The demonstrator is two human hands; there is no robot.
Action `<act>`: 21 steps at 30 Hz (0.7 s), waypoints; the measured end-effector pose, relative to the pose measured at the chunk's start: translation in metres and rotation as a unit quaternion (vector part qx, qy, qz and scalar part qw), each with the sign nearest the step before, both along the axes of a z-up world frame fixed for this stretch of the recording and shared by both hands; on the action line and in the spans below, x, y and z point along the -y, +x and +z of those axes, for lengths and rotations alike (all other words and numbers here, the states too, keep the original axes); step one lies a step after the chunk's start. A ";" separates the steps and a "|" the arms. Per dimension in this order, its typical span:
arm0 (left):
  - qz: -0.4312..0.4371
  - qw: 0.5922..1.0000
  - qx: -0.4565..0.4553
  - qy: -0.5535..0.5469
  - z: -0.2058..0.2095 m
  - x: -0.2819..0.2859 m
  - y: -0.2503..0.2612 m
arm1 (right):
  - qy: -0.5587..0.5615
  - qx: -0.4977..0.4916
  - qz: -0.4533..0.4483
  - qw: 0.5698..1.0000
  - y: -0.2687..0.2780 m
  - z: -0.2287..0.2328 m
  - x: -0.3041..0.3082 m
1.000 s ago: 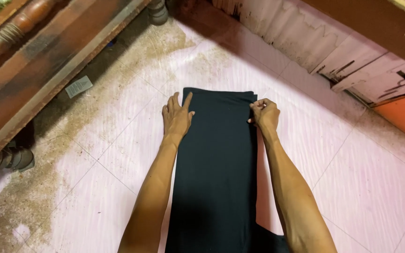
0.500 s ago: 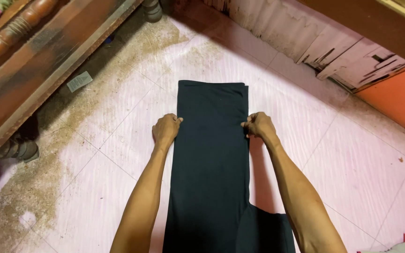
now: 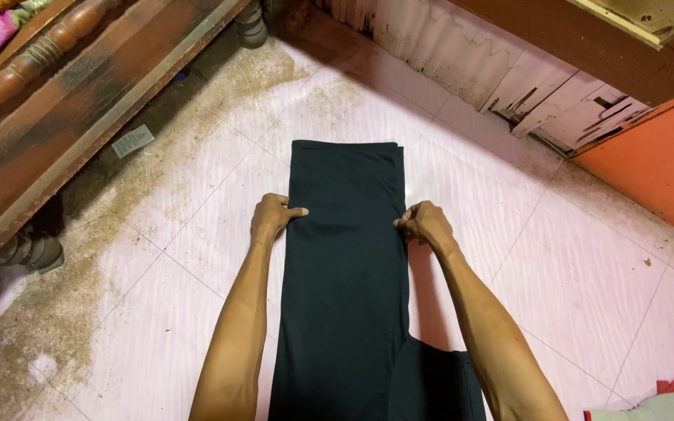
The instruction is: The person picks a black garment from a pile, spreads it on the floor, folds it neatly, and then places it on a shelf inside a cupboard.
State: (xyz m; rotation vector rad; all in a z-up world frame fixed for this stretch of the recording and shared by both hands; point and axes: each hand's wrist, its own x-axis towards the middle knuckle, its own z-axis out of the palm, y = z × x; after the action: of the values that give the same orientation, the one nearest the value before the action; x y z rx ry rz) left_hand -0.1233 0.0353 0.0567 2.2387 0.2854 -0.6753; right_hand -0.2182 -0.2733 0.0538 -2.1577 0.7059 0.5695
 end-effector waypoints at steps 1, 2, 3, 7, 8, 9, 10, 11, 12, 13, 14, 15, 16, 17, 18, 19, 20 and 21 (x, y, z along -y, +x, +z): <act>0.000 1.000 -0.001 0.000 -0.008 0.001 0.002 | 0.000 -0.001 0.000 1.000 0.002 -0.008 0.004; -0.013 0.999 0.017 0.029 -0.015 0.002 0.004 | 0.004 -0.019 0.004 1.000 0.004 -0.016 0.008; -0.026 0.997 0.036 0.058 -0.023 0.003 0.006 | 0.008 -0.037 0.007 0.999 0.005 -0.024 0.013; -0.013 0.994 0.078 0.077 0.004 0.005 -0.005 | -0.014 -0.023 0.000 1.000 0.000 -0.008 0.009; -0.039 0.990 0.095 0.096 0.005 0.008 -0.006 | 0.001 -0.031 -0.013 0.999 -0.004 0.003 0.003; -0.065 0.985 0.114 0.115 0.007 0.011 -0.007 | 0.017 -0.037 -0.027 0.999 -0.006 0.015 -0.003; -0.066 0.985 0.113 0.116 0.000 0.010 -0.006 | 0.017 -0.038 -0.028 0.999 -0.006 0.018 -0.004; -0.081 0.986 0.093 0.111 -0.006 0.008 -0.005 | 0.034 -0.069 -0.012 0.997 -0.008 0.022 -0.005; -0.096 0.987 0.072 0.107 -0.012 0.007 -0.005 | 0.051 -0.100 0.004 0.994 -0.009 0.027 -0.006; -0.097 0.987 0.073 0.108 -0.016 0.004 -0.003 | 0.052 -0.099 0.003 0.994 -0.012 0.019 -0.002; -0.095 0.986 0.071 0.117 -0.020 0.001 -0.001 | 0.030 -0.082 0.001 0.996 -0.014 0.011 0.001; -0.092 0.985 0.071 0.125 -0.024 -0.002 0.003 | 0.008 -0.065 0.000 0.998 -0.015 0.005 0.004; -0.091 0.985 0.073 0.126 -0.019 -0.005 0.002 | 0.008 -0.063 0.001 0.998 -0.016 0.012 0.001; -0.069 0.988 0.076 0.118 -0.015 -0.006 -0.002 | -0.004 -0.059 -0.002 0.998 -0.019 0.018 -0.001; -0.047 0.990 0.080 0.110 -0.011 -0.008 -0.006 | -0.017 -0.055 -0.004 0.998 -0.023 0.025 -0.003; -0.047 0.990 0.079 0.109 -0.011 -0.007 -0.010 | -0.017 -0.055 -0.004 0.998 -0.024 0.032 -0.008; -0.051 0.990 0.076 0.111 -0.011 -0.006 -0.014 | -0.023 -0.069 -0.001 0.997 -0.026 0.039 -0.013; -0.055 0.989 0.075 0.112 -0.010 -0.004 -0.015 | -0.029 -0.079 0.002 0.996 -0.025 0.046 -0.018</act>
State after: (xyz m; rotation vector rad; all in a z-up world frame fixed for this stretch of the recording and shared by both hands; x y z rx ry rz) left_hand -0.1381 0.0392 0.0465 2.5205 0.1706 -0.5506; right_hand -0.2429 -0.2554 0.1003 -2.1849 0.8123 0.7368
